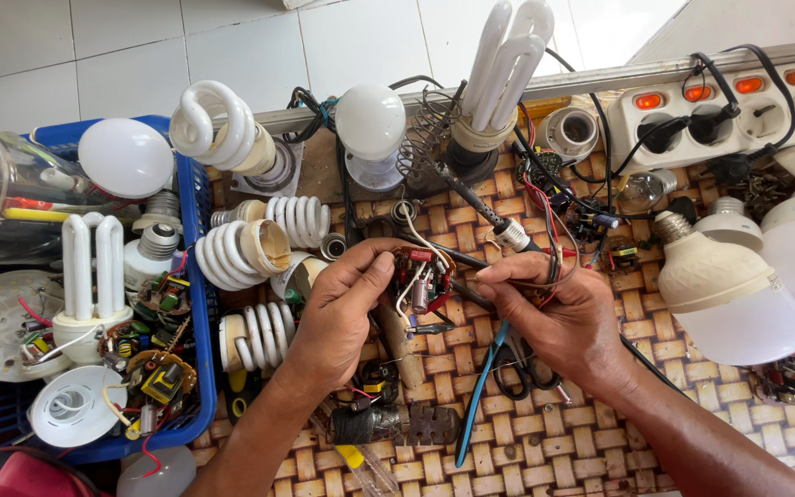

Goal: The person repairs a small electronic circuit board by hand, connecting wires and manipulating components on a cluttered workbench filled with light bulbs and tools.

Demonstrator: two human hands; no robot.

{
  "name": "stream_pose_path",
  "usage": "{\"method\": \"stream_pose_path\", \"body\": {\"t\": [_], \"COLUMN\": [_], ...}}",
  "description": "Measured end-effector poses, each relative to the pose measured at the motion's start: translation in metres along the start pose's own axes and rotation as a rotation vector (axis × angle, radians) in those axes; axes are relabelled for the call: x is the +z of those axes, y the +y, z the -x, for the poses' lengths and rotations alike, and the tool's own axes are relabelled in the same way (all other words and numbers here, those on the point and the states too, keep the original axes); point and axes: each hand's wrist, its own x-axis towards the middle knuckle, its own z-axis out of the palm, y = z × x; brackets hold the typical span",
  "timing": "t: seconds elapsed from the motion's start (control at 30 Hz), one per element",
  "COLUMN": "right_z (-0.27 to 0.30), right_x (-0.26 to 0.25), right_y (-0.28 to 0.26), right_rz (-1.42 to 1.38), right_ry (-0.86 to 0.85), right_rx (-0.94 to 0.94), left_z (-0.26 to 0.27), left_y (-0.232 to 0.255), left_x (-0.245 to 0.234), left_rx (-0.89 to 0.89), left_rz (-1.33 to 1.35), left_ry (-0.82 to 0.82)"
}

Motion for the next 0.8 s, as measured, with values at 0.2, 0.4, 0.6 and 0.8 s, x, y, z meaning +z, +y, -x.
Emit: {"method": "stream_pose_path", "body": {"t": [0.2,0.4,0.6,0.8], "right_z": [0.0036,0.0061,0.0026,0.0046], "right_x": [-0.0013,0.0023,0.0048,0.0002], "right_y": [0.0031,0.0039,0.0025,0.0029], "right_rz": [0.011,-0.019,-0.029,0.0], "right_ry": [-0.013,-0.024,-0.034,-0.041], "right_rx": [0.009,0.019,-0.003,-0.008], "left_z": [-0.0011,0.0023,0.001,0.0021], "left_y": [-0.0012,0.0006,-0.0007,0.0015], "left_x": [-0.0037,-0.0032,-0.0059,-0.0021], "left_rx": [0.024,-0.016,-0.012,-0.011], "left_rz": [-0.021,0.022,-0.001,0.03], "left_ry": [-0.029,-0.001,-0.002,-0.016]}}
